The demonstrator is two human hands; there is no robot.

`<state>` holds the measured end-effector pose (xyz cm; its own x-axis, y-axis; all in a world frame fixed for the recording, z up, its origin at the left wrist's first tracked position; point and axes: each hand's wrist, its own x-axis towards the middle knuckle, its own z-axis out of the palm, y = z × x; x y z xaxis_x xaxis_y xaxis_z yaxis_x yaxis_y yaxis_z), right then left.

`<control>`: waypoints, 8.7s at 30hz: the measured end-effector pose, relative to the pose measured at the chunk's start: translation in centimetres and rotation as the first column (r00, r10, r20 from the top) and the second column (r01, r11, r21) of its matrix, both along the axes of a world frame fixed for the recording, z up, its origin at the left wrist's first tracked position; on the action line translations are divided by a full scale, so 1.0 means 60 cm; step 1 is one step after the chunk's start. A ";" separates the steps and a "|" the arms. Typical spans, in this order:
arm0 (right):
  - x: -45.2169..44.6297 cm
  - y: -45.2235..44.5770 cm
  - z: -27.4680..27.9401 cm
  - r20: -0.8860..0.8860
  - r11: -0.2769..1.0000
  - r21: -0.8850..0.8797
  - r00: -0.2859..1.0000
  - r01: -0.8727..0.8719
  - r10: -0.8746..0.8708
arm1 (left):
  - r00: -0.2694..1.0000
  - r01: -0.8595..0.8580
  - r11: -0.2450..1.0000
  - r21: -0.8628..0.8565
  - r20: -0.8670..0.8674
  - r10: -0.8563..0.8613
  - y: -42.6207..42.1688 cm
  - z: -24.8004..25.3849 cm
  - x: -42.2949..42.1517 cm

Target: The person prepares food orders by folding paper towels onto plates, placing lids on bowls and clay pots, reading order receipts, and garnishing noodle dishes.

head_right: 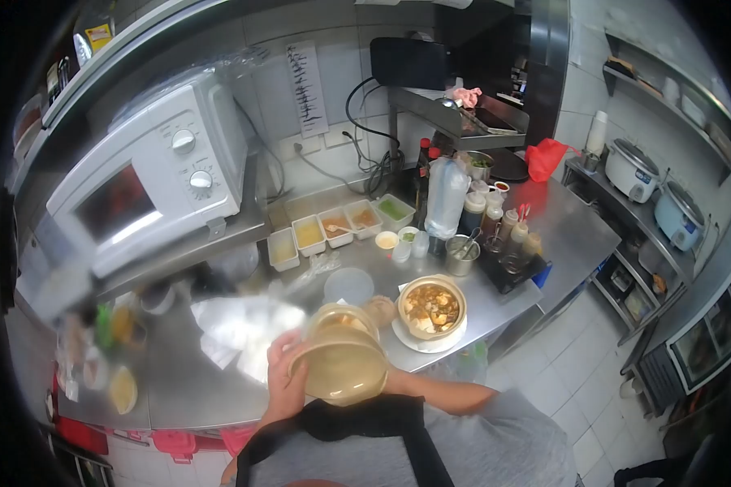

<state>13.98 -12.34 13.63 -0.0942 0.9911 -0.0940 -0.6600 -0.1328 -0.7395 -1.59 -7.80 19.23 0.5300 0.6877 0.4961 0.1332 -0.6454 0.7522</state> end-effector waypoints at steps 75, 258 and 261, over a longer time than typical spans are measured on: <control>0.380 -0.002 -0.018 0.690 0.860 0.494 -0.542 -0.132 -0.480 | 0.963 -0.084 0.993 0.089 -0.249 0.104 0.122 -0.024 0.039; 0.464 -0.373 0.118 0.833 0.750 -0.028 0.430 0.661 -0.348 | 0.877 -0.338 0.573 -0.746 -0.030 0.479 0.001 -0.222 -0.118; 0.319 -0.229 0.119 0.685 0.879 -0.057 0.659 0.473 -0.311 | 0.869 -0.312 0.536 -0.784 -0.008 0.495 -0.025 -0.192 -0.170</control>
